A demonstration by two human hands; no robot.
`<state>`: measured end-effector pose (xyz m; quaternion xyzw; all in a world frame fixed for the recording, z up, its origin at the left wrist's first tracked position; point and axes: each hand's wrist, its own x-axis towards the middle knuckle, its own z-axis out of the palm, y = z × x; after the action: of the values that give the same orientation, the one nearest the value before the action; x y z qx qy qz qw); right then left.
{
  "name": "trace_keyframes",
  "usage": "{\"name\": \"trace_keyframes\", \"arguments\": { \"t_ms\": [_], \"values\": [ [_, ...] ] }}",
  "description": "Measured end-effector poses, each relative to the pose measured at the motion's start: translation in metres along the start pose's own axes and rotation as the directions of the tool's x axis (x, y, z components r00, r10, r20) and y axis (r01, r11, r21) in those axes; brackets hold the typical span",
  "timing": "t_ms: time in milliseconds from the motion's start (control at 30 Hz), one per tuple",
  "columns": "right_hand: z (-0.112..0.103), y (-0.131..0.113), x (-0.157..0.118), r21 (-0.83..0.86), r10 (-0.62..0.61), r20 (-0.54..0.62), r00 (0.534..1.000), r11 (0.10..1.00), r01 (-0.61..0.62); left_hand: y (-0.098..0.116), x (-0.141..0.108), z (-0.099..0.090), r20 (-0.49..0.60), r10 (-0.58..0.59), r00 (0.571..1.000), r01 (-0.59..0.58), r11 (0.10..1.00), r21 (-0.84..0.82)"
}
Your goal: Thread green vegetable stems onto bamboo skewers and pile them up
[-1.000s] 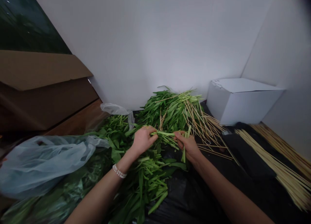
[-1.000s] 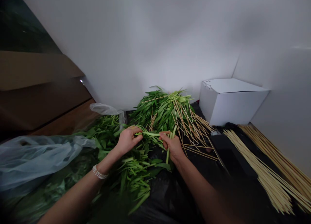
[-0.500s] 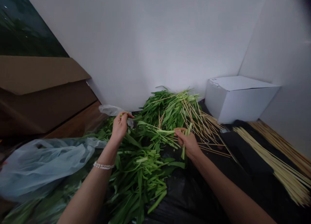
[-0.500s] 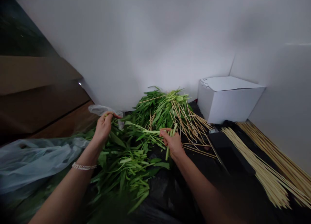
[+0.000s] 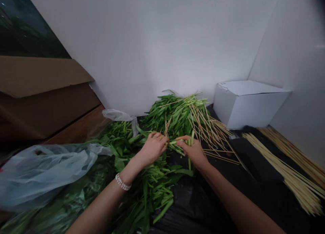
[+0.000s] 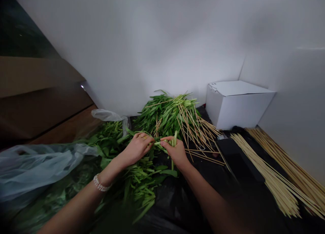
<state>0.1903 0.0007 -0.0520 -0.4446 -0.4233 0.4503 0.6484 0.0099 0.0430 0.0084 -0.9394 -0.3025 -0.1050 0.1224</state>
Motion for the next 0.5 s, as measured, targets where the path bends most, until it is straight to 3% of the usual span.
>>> {"name": "trace_keyframes", "arguments": {
  "t_ms": [200, 333, 433, 500],
  "values": [
    [0.0, 0.003, 0.0, -0.034, -0.023, 0.013, 1.0, 0.999, 0.023, -0.002, -0.007, 0.006, 0.044, 0.028, 0.999, -0.029, 0.999, 0.021],
    [0.004, 0.007, -0.003, -0.035, -0.014, 0.031, 0.999, 0.999, 0.015, 0.0, -0.005, 0.006, 0.019, -0.011, 1.0, 0.01, 1.0, 0.026],
    [0.007, 0.009, -0.005, -0.013, 0.004, 0.035, 0.999, 1.0, -0.004, -0.003, -0.001, 0.009, -0.06, -0.132, 0.989, 0.123, 0.983, -0.136],
    [0.006, 0.008, -0.004, 0.006, 0.015, 0.011, 1.0, 1.0, -0.015, -0.015, 0.001, 0.012, -0.125, -0.324, 0.938, 0.259, 0.892, -0.369]
  ]
}}
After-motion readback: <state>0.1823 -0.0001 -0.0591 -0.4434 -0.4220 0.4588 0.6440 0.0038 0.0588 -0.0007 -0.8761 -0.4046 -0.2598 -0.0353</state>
